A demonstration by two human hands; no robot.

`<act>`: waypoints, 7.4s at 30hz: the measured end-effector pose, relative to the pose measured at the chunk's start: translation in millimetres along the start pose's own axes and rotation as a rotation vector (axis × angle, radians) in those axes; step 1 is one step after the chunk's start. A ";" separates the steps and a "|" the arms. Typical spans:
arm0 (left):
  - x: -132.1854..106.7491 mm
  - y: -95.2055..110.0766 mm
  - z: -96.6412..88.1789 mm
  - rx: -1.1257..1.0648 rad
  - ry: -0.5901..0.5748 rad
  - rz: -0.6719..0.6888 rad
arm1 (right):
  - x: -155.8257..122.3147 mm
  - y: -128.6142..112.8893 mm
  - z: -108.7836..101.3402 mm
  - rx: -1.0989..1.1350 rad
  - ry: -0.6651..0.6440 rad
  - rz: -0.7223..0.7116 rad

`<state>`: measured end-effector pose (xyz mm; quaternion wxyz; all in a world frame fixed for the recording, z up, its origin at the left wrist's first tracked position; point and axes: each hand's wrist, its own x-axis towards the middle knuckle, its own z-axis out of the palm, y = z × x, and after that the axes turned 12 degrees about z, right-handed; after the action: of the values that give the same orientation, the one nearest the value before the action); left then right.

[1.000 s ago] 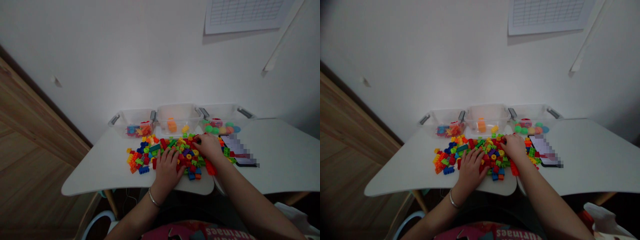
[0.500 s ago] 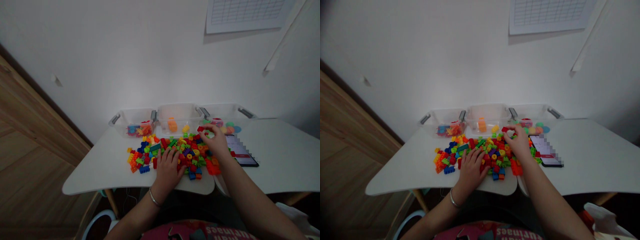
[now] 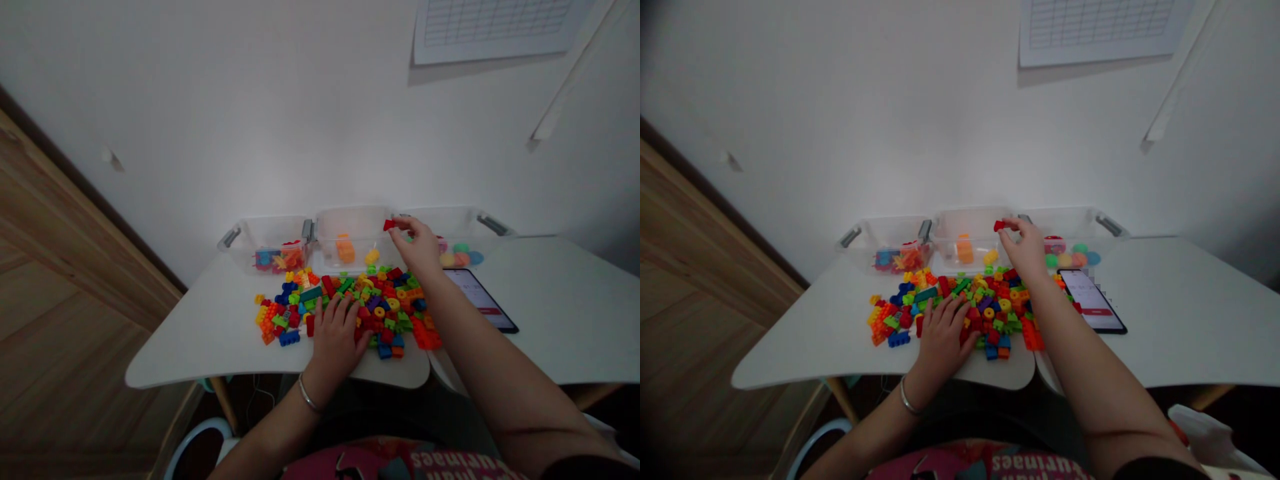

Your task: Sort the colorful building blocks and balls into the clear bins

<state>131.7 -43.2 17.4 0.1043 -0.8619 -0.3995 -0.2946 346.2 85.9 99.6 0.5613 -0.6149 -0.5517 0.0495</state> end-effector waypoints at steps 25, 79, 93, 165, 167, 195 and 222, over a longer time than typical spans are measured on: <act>0.2 1.5 -0.8 -0.042 0.001 -0.010 | -11.5 3.7 -21.8 -0.176 -0.061 -0.085; 1.3 0.7 0.6 -0.024 0.000 -0.005 | -33.3 7.3 -22.6 0.138 0.227 -0.021; 1.8 0.9 -0.8 -0.031 -0.007 -0.004 | 11.9 10.4 14.5 0.024 0.022 0.026; 0.9 0.8 -0.6 -0.037 0.011 0.005 | -64.2 20.8 -7.9 -0.842 -0.433 -0.122; 1.0 0.7 -0.4 -0.042 0.014 0.002 | -64.7 20.1 -7.9 -0.844 -0.430 -0.123; 1.2 0.3 1.1 -0.037 -0.001 -0.008 | -12.4 22.7 -26.8 0.140 0.138 0.239; -0.9 0.0 0.8 -0.043 -0.002 -0.001 | 13.8 16.3 5.1 -0.082 -0.004 0.247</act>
<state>131.6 -43.4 16.2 0.0852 -0.8640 -0.3935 -0.3024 358.2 103.2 93.3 0.5242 -0.7006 -0.4743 0.0967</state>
